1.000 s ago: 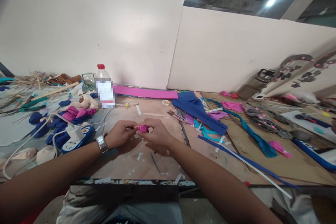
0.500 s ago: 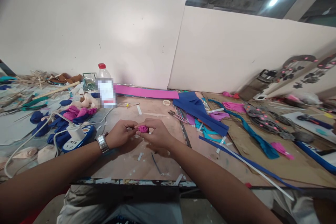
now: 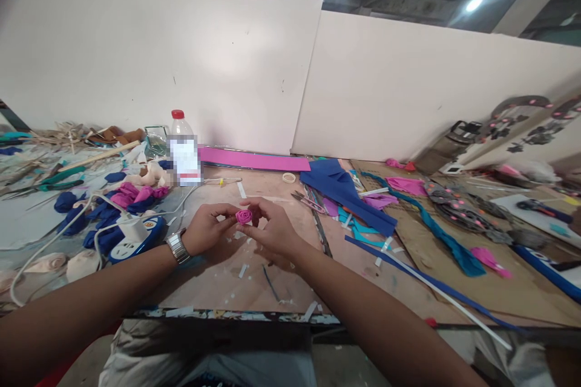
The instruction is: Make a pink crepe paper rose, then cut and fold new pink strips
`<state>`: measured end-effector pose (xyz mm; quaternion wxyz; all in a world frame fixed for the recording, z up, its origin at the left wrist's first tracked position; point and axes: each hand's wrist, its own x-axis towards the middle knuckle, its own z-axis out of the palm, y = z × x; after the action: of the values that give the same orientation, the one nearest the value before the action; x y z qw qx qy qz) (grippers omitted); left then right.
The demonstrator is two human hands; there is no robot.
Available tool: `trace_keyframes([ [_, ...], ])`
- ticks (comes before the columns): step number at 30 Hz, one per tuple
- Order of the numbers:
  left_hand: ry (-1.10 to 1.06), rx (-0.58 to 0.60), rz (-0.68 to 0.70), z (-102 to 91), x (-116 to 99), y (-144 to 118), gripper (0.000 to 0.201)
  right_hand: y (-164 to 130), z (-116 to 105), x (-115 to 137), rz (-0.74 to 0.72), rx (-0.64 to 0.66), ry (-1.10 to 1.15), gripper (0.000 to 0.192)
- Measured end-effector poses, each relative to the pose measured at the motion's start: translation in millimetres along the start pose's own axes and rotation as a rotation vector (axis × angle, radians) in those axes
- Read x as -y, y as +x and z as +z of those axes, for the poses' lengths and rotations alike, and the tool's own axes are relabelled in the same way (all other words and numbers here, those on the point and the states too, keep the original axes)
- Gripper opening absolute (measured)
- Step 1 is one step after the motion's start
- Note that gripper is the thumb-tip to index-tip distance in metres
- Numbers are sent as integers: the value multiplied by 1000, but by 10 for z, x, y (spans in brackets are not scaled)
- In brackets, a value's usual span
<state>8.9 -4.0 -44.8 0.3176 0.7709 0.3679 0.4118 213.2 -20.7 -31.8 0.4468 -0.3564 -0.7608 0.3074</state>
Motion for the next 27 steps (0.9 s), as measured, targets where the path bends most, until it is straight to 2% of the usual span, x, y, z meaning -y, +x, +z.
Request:
trace_keyframes([
  [4,7,-21,-23,3,-7,2,21,14,-17,11,-30,-68,-42,35],
  [6,0,-7,-14,11,3,-2,21,30,-29,45,-36,-41,-82,34],
  [11,18,19,-22,14,-8,-8,19,45,-30,132,-84,-5,-117,15],
  [19,-69,148,21,-19,-73,-25,31,47,-47,121,-63,41,-92,21],
  [27,-49,75,10,-16,-35,-19,27,74,-37,96,90,42,-39,36],
])
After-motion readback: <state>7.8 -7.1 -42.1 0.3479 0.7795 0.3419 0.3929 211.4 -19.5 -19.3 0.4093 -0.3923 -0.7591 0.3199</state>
